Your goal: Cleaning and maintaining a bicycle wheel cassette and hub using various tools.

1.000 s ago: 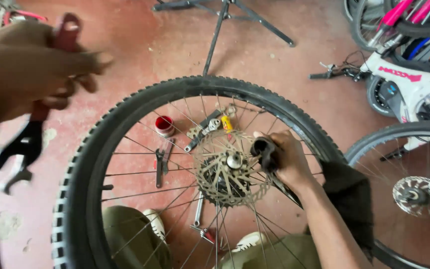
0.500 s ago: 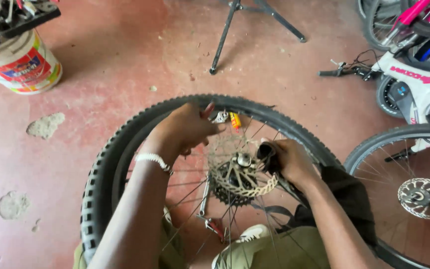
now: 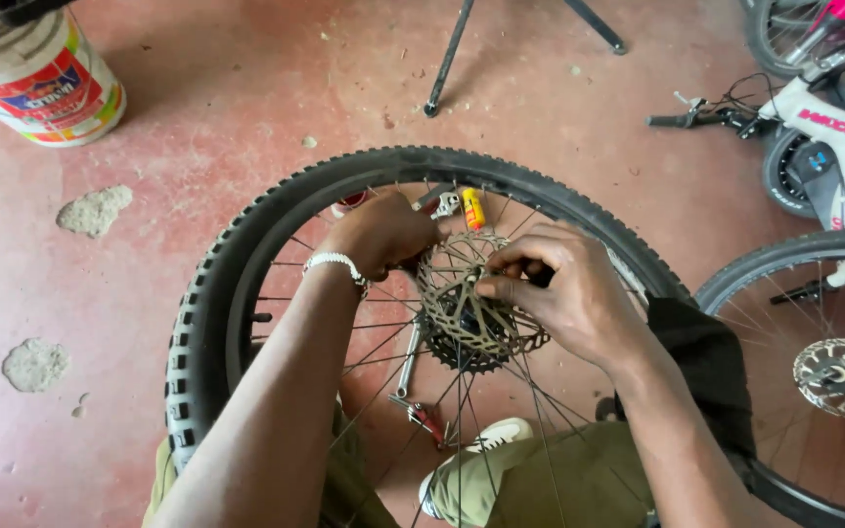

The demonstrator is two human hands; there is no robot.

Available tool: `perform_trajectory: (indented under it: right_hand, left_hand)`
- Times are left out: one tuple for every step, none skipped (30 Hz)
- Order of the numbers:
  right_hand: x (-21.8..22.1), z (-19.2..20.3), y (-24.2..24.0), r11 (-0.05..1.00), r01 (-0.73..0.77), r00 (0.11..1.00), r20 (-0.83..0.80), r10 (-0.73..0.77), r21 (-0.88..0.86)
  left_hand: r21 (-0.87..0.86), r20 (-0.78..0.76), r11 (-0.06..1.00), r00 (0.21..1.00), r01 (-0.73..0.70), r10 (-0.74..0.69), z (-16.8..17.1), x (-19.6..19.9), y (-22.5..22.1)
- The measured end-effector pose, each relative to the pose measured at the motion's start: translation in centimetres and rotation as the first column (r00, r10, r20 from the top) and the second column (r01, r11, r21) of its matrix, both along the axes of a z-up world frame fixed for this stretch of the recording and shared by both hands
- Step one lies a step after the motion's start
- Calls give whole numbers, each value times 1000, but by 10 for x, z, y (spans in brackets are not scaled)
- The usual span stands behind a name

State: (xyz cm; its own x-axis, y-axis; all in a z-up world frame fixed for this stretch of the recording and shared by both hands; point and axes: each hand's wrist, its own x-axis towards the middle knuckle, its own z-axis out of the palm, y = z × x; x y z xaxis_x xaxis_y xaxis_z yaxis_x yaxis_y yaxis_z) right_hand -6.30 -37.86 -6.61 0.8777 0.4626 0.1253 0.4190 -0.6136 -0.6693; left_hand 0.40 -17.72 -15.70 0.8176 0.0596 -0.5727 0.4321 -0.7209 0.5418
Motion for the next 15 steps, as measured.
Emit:
perform_trajectory:
  right_hand:
    - [3, 0, -1, 999, -41, 999, 11, 41, -15]
    - [6, 0, -1, 996, -82, 996, 21, 82, -31]
    - [6, 1, -2, 996, -84, 996, 23, 84, -29]
    - [7, 3, -2, 994, -109, 994, -7, 108, -26]
    - [7, 5, -1, 991, -134, 990, -38, 133, -21]
    - [7, 3, 0, 991, -136, 990, -39, 135, -18]
    - [7, 2, -1, 994, -101, 994, -49, 99, -39]
    - [8, 1, -1, 996, -66, 996, -57, 62, -61]
    - [10, -5, -1, 996, -66, 996, -58, 62, -63]
    - [11, -12, -2, 998, -29, 999, -34, 27, -49]
    - [13, -19, -3, 999, 9, 1000, -12, -10, -31]
    - [11, -10, -2, 999, 11, 1000, -14, -12, -33]
    - [11, -1, 0, 997, -62, 998, -30, 61, -50]
    - [11, 8, 2, 989, -135, 990, -47, 132, -65]
    - [12, 7, 2, 989, -138, 990, -41, 135, -62]
  left_hand:
    - [10, 9, 1000, 1000, 1, -2, 25, -10, -3]
    - [20, 18, 1000, 1000, 3, -3, 51, -19, -5]
    - [21, 19, 1000, 1000, 1, -1, 54, -19, -7]
    - [38, -10, 999, 1000, 14, -13, 57, -19, -9]
    - [55, -42, 998, 999, 27, -24, 61, -20, -10]
    - [58, -43, 998, 999, 24, -22, 64, -21, -9]
    - [46, -36, 999, 999, 22, -20, 66, -20, -9]
    - [34, -30, 999, 999, 19, -18, 69, -20, -10]
    - [31, -30, 999, 999, 19, -18, 70, -20, -9]
    - [38, -22, 999, 999, 28, -27, 71, -20, -9]
    - [46, -15, 998, 999, 40, -39, 72, -20, -9]
    - [45, -17, 998, 999, 42, -41, 70, -20, -10]
    - [54, -26, 997, 998, 53, -51, 70, -19, -10]
    - [63, -35, 996, 997, 64, -61, 69, -18, -10]
    - [68, -30, 996, 998, 60, -59, 67, -16, -9]
